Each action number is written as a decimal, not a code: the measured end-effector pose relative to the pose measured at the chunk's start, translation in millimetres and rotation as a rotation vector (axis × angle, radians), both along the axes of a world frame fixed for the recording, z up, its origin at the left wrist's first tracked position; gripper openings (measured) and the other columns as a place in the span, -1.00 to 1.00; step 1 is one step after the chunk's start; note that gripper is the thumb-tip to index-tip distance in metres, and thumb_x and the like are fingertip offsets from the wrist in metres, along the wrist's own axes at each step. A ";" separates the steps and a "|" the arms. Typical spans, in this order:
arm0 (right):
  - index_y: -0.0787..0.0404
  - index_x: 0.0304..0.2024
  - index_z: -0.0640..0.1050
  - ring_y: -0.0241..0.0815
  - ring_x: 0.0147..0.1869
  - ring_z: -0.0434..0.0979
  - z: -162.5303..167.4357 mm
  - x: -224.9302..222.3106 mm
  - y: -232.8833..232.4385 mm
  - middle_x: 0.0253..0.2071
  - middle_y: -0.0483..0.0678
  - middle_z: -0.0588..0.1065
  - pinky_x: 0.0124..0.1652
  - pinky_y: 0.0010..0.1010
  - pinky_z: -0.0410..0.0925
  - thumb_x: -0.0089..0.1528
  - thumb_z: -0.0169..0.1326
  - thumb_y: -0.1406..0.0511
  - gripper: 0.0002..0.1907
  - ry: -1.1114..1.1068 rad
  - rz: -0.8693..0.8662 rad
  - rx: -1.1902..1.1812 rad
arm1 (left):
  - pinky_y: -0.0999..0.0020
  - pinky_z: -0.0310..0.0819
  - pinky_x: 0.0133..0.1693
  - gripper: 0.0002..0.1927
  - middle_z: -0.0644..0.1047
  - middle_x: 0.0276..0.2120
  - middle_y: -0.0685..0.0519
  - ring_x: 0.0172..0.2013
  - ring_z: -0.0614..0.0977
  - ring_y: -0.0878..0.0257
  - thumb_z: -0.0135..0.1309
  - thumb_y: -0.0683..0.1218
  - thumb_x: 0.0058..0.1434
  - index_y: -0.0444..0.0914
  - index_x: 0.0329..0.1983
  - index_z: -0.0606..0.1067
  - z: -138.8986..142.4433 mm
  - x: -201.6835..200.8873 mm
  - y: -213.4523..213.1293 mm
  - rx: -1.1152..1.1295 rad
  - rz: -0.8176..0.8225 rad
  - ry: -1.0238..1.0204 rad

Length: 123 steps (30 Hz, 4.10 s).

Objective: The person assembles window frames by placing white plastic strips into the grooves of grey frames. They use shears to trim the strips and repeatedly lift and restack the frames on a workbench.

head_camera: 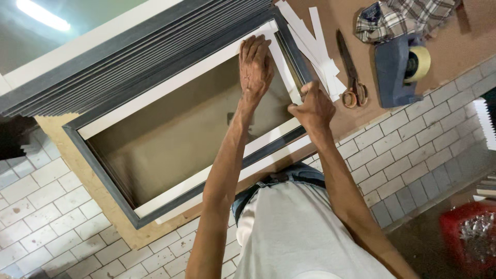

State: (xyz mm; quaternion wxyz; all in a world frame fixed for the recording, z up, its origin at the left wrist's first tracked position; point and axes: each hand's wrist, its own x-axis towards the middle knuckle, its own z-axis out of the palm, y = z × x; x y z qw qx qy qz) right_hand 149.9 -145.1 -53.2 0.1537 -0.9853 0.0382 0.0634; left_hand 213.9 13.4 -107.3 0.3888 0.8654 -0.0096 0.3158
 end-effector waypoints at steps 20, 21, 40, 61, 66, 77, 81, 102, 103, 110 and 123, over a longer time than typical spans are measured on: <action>0.17 0.00 0.69 -0.06 -0.34 0.53 -20.6 -40.9 -24.1 -0.32 0.01 0.50 -0.34 -0.20 0.39 0.19 0.32 0.24 -0.66 -0.374 0.376 0.086 | -0.10 0.13 0.40 -0.59 0.46 0.18 -0.14 0.27 0.41 -0.12 0.25 -0.10 0.16 -0.24 0.09 0.51 6.2 -5.1 7.2 0.103 -0.079 0.059; 0.18 0.02 0.69 -0.06 -0.33 0.52 -22.5 -41.9 -28.2 -0.32 0.00 0.49 -0.34 -0.20 0.39 0.20 0.31 0.23 -0.65 -0.372 0.371 0.094 | -0.13 0.11 0.38 -0.55 0.44 0.19 -0.16 0.26 0.39 -0.15 0.27 -0.07 0.12 -0.23 0.09 0.52 5.5 -4.9 5.8 0.131 -0.076 0.085; 0.40 0.08 0.62 -0.27 -0.14 0.67 -2.1 -37.8 -310.5 -0.15 0.06 0.64 -0.15 -0.54 0.52 0.30 0.17 0.49 -0.72 -0.229 -0.322 0.576 | -0.23 -0.18 0.42 -0.24 0.22 0.44 -0.03 0.41 0.16 -0.14 0.17 0.22 0.28 -0.19 0.44 0.29 -8.5 2.0 -13.3 0.375 -0.091 0.406; 0.34 0.08 0.61 -0.14 0.08 0.63 -10.6 -18.6 -203.1 0.06 0.06 0.58 0.05 -0.34 0.52 0.26 0.32 0.41 -0.66 -0.182 0.273 0.677 | -0.34 -0.44 0.43 0.39 0.05 0.50 -0.23 0.51 -0.01 -0.13 0.13 0.73 -0.15 -0.28 0.49 0.16 -11.2 -66.5 -53.3 0.466 -0.299 0.444; 0.40 0.02 0.61 -0.12 0.04 0.63 -12.7 -16.8 -183.8 0.01 0.16 0.59 -0.03 -0.35 0.53 0.19 0.35 0.46 -0.65 -0.180 0.319 0.617 | -0.45 -0.52 0.39 0.64 -0.11 0.52 -0.28 0.51 -0.19 -0.14 0.16 0.76 -0.38 -0.39 0.53 0.00 16.1 -65.2 -61.3 0.504 -0.311 0.613; 0.43 0.12 0.59 -0.06 0.11 0.62 -26.0 -10.3 -167.8 0.07 0.15 0.54 0.11 -0.34 0.52 0.37 0.26 0.47 -0.73 -0.025 0.378 0.681 | -0.42 -0.46 0.47 0.52 -0.16 0.56 -0.25 0.55 -0.22 -0.24 -0.05 0.82 -0.26 -0.11 0.60 -0.10 32.0 -73.9 -58.2 0.601 -0.271 0.775; 0.47 0.06 0.58 -0.14 0.02 0.65 -28.5 2.8 -127.9 0.01 0.14 0.57 0.00 -0.39 0.51 0.35 0.22 0.49 -0.76 -0.149 0.634 0.561 | -0.06 0.07 0.42 -0.07 0.13 0.47 -0.12 0.42 0.15 -0.12 0.03 0.41 0.08 -0.05 0.47 0.18 9.3 -72.6 -63.2 -0.033 -0.001 0.322; 0.55 -0.14 0.61 0.01 -0.32 0.59 -4.7 -17.4 -22.1 -0.30 0.23 0.56 -0.38 -0.33 0.44 0.29 0.28 0.50 -0.84 -0.408 0.971 0.158 | 0.06 0.68 -0.26 -0.20 0.70 -0.32 -0.17 -0.27 0.69 -0.01 0.09 0.33 0.11 -0.22 0.31 0.48 10.6 -87.8 -66.3 -0.992 -0.023 0.493; 0.56 -0.14 0.61 0.01 -0.33 0.59 -2.9 -20.2 -21.6 -0.30 0.24 0.56 -0.39 -0.33 0.44 0.30 0.28 0.50 -0.84 -0.408 0.967 0.163 | 0.07 0.68 -0.23 -0.21 0.70 -0.27 -0.15 -0.24 0.70 -0.02 0.14 0.32 0.07 -0.22 0.27 0.49 8.1 -87.8 -70.1 -0.924 0.049 0.458; 0.60 -0.12 0.59 0.03 -0.37 0.58 1.6 -36.3 -33.4 -0.33 0.29 0.56 -0.45 -0.32 0.42 0.33 0.23 0.53 -0.87 -0.471 0.971 0.224 | 0.09 0.69 -0.16 0.08 0.73 -0.19 -0.06 -0.21 0.76 -0.05 0.24 0.14 -0.07 -0.15 0.53 0.08 -6.3 -86.9 -72.2 -0.823 0.109 0.440; 0.43 -0.05 0.59 -0.24 -0.16 0.65 -6.7 -42.1 -101.5 -0.21 0.04 0.62 -0.14 -0.48 0.53 0.22 0.22 0.53 -0.76 0.059 0.218 1.055 | -0.11 0.21 0.35 -0.44 0.52 0.12 -0.05 0.24 0.46 -0.06 0.12 -0.07 0.28 -0.16 0.35 0.30 80.1 -159.9 -50.2 0.202 -0.010 0.076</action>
